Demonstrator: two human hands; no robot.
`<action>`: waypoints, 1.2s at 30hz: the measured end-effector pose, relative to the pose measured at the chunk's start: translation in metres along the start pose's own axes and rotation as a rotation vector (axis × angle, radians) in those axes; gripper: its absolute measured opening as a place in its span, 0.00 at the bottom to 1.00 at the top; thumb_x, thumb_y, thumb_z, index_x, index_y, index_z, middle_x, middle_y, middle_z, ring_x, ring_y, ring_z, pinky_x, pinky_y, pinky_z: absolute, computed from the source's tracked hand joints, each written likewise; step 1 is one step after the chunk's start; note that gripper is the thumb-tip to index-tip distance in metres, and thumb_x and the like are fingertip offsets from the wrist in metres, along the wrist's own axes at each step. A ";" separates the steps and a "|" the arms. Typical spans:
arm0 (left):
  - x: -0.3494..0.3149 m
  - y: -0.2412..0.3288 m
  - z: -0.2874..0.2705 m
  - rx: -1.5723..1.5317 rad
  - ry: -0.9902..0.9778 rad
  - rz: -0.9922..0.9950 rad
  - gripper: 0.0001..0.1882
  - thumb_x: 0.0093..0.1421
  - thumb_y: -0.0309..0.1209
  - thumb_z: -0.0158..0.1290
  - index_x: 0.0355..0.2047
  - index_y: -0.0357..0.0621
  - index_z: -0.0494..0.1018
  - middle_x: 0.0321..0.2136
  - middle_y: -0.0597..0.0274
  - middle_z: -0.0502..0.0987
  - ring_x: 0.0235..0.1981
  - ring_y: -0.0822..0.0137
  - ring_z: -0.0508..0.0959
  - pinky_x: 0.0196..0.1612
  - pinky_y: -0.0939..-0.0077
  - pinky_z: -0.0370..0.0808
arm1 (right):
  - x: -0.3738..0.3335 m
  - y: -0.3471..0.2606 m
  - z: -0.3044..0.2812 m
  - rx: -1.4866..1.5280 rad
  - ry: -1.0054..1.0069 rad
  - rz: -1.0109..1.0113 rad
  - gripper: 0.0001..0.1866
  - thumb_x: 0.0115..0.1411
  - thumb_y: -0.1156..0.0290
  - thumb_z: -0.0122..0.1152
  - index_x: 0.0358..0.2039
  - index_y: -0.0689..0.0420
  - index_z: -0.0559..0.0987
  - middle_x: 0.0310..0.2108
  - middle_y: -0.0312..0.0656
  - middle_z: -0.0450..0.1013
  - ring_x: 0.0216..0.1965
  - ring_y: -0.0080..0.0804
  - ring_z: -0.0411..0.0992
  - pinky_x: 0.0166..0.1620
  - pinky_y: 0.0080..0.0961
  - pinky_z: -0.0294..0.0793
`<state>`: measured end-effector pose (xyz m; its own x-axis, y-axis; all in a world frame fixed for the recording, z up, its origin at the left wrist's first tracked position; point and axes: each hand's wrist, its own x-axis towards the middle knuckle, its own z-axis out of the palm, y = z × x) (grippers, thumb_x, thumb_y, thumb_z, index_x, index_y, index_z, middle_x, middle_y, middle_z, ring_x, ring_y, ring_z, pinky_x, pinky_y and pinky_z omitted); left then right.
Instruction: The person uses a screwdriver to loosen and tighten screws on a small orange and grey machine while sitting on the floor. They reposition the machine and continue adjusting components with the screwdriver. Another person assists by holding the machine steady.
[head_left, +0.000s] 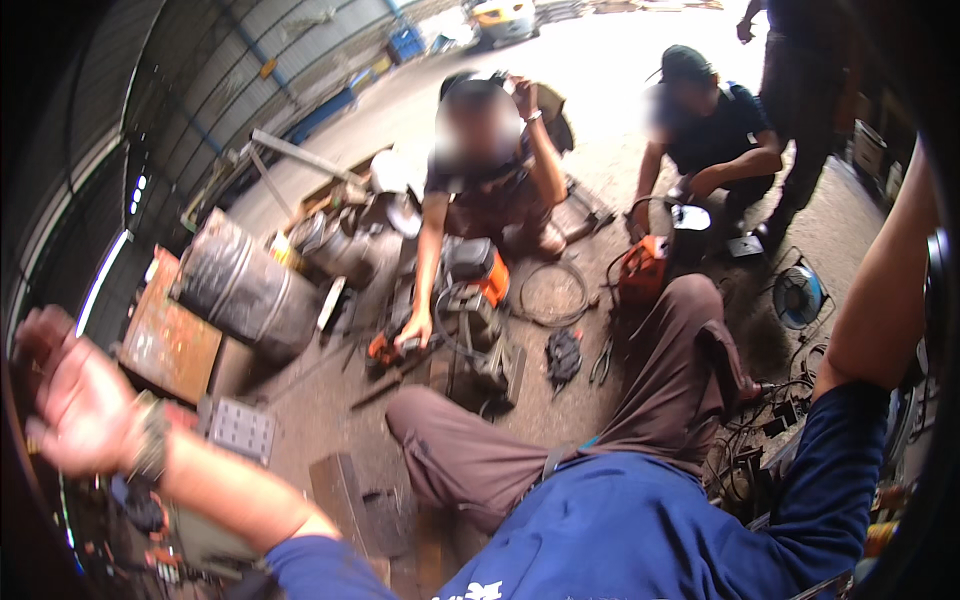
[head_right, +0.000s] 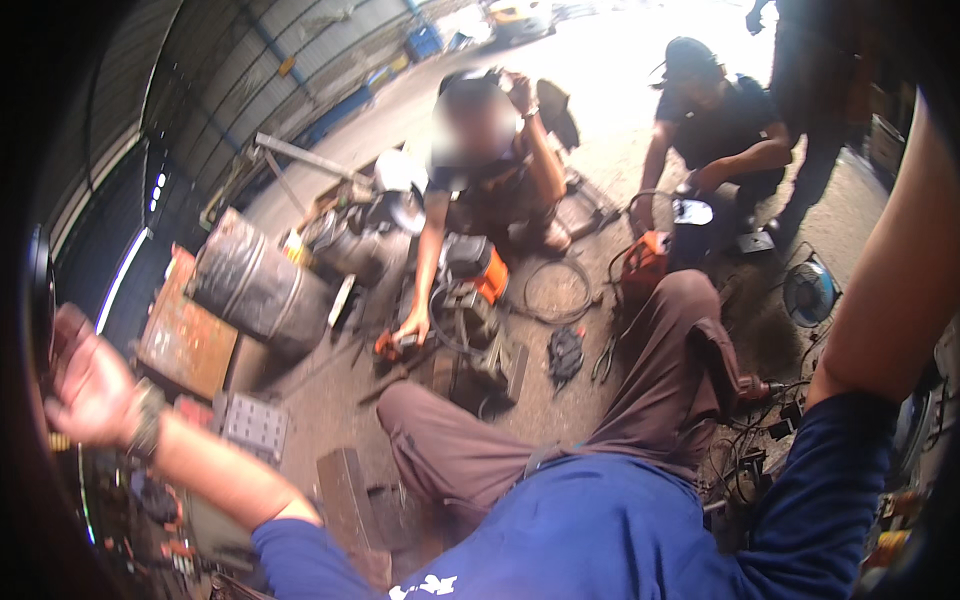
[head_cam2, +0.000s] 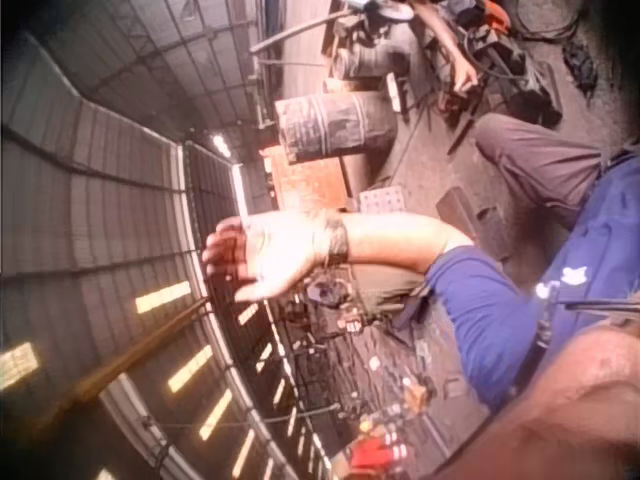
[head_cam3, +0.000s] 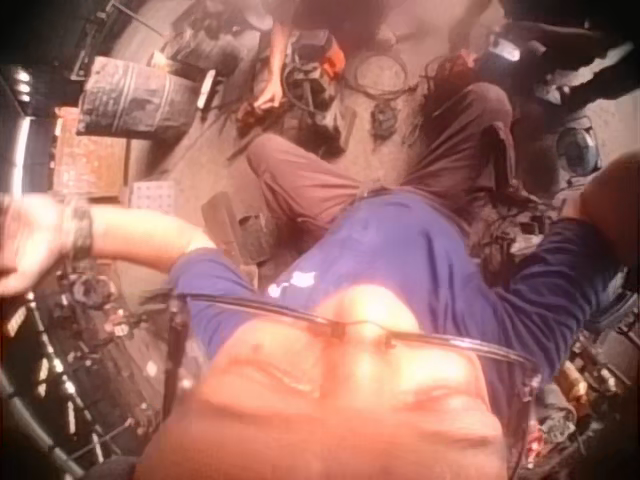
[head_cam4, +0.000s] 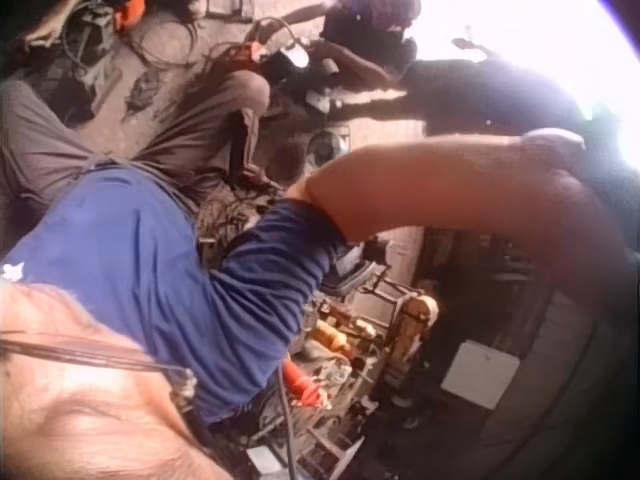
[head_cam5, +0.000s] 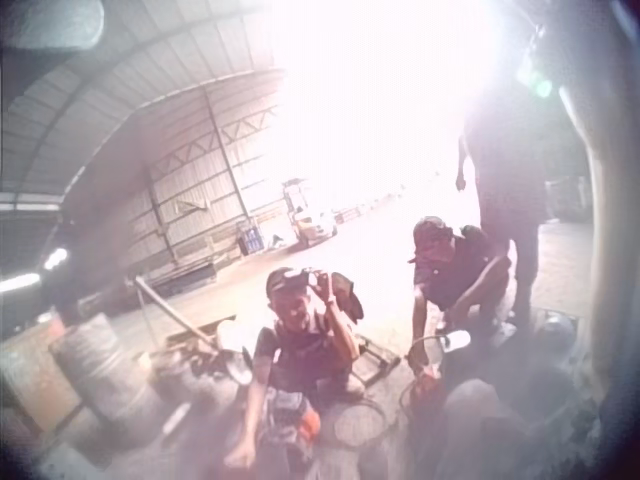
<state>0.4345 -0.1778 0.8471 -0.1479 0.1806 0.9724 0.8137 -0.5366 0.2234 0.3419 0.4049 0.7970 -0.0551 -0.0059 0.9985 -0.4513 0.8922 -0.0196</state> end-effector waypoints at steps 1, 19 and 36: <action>-0.021 -0.052 0.024 0.249 0.288 0.124 0.31 0.60 0.43 0.38 0.41 0.17 0.67 0.41 0.35 0.74 0.45 0.46 0.75 0.51 0.50 0.73 | -0.018 -0.021 0.015 0.114 -0.014 -0.009 0.07 0.58 0.72 0.62 0.36 0.59 0.80 0.23 0.32 0.73 0.22 0.20 0.68 0.28 0.21 0.68; -0.641 -0.406 0.077 1.247 0.823 -1.922 0.62 0.40 0.40 0.72 0.63 0.22 0.44 0.64 0.31 0.50 0.67 0.44 0.51 0.69 0.61 0.49 | -0.701 -0.177 0.296 0.451 -1.097 2.151 0.10 0.63 0.64 0.58 0.38 0.56 0.76 0.27 0.38 0.72 0.22 0.29 0.70 0.26 0.29 0.68; -0.638 -0.398 0.025 1.231 0.422 -1.664 0.64 0.41 0.35 0.73 0.66 0.32 0.38 0.65 0.38 0.47 0.66 0.48 0.53 0.67 0.57 0.57 | -0.705 -0.229 0.350 0.780 -0.900 2.341 0.04 0.60 0.75 0.59 0.34 0.61 0.75 0.26 0.38 0.73 0.25 0.25 0.71 0.31 0.24 0.72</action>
<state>0.2188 -0.0588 0.1362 -0.8929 -0.4471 -0.0538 -0.3496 0.6130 0.7085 0.1718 0.0469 0.0798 -0.6649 -0.0737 -0.7432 0.7066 -0.3847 -0.5940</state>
